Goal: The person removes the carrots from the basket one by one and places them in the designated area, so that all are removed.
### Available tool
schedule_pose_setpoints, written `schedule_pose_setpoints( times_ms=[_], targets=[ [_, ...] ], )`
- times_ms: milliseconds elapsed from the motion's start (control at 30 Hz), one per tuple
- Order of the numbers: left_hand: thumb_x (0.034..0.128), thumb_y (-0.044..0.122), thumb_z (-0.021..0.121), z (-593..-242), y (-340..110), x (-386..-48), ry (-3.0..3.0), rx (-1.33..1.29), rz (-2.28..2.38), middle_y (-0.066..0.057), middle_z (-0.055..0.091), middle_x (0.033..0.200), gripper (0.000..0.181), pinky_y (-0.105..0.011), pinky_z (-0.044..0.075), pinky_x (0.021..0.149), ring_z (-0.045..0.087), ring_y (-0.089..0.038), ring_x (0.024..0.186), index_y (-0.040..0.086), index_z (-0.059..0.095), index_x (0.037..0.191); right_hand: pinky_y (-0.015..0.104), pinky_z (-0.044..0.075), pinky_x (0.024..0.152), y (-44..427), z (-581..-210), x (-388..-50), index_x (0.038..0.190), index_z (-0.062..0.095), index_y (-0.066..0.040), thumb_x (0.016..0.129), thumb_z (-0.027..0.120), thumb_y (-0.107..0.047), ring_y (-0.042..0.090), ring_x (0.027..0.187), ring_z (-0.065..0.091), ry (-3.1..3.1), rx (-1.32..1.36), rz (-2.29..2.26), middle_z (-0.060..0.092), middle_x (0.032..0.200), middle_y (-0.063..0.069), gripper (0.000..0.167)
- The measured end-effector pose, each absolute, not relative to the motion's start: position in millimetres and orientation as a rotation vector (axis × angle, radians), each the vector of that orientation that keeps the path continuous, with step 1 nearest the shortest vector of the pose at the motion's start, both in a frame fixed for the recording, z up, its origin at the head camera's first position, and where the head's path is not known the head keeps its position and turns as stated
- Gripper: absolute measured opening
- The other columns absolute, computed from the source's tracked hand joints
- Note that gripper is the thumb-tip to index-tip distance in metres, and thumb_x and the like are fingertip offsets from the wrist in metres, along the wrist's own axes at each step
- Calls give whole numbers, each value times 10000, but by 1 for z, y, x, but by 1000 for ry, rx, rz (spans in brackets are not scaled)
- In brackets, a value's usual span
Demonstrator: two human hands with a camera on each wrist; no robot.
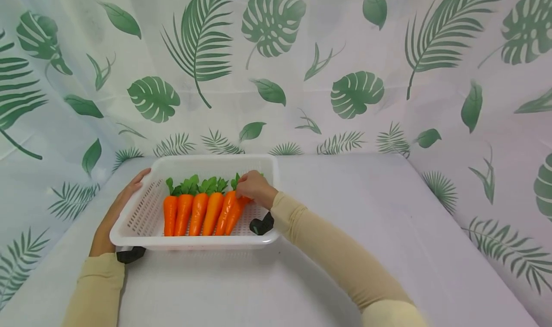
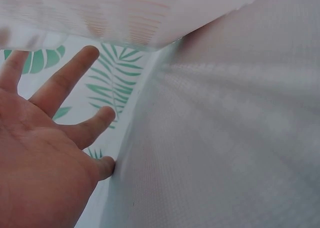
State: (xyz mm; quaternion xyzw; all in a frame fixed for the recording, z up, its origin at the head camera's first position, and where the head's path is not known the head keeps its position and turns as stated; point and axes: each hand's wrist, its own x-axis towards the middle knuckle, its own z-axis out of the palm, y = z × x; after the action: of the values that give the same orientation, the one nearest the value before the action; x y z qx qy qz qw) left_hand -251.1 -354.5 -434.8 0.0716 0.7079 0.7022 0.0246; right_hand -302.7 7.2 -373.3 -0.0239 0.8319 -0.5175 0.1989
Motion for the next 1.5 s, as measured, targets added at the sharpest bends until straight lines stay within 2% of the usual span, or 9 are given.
schedule_pose_setpoints(
  times_ms=[333,600,867,1100,1333,1500],
  targets=[
    [1175,424,364,-437,-356,-250,2221,218,2150,-103,340,1673,567,-297,573,950,579,-141,1227,323,251,1721,491,568,993,18,-369,-299,1401,651,62,950,693,-24,282,1039,671,2215,-176,-1566,706,1269,166,461],
    [1171,429,381,-433,-354,-251,2182,194,2178,-88,334,1682,567,-303,576,949,576,-146,1236,334,263,1717,429,590,958,23,-369,-301,1422,634,77,976,694,-25,303,1120,686,2156,-312,-1656,656,1403,192,462],
    [1172,425,370,-434,-354,-251,2178,176,2175,-117,291,1705,566,-310,577,948,559,-162,1247,346,248,1720,438,579,988,25,-363,-295,1462,606,61,1002,685,-55,328,1174,669,2151,-377,-1670,642,1413,181,481],
    [1168,444,371,-434,-354,-252,2195,169,2161,-125,278,1717,570,-311,580,942,556,-169,1250,358,247,1718,482,569,1007,30,-347,-287,1444,638,30,1012,680,-62,336,1145,681,2193,-470,-1697,639,1400,189,443],
    [1167,451,374,-434,-355,-251,2219,171,2142,-120,285,1713,576,-306,582,934,567,-151,1239,358,241,1720,419,588,976,49,-338,-284,1442,649,2,1011,675,-46,325,1133,685,2166,-485,-1793,634,1399,168,435],
    [1168,447,376,-436,-356,-251,2214,191,2150,-110,310,1696,575,-315,586,931,585,-149,1219,354,244,1720,443,564,1018,66,-334,-280,1445,649,-13,1009,673,-41,327,1120,687,2133,-440,-1865,632,1389,169,437]
  ],
)
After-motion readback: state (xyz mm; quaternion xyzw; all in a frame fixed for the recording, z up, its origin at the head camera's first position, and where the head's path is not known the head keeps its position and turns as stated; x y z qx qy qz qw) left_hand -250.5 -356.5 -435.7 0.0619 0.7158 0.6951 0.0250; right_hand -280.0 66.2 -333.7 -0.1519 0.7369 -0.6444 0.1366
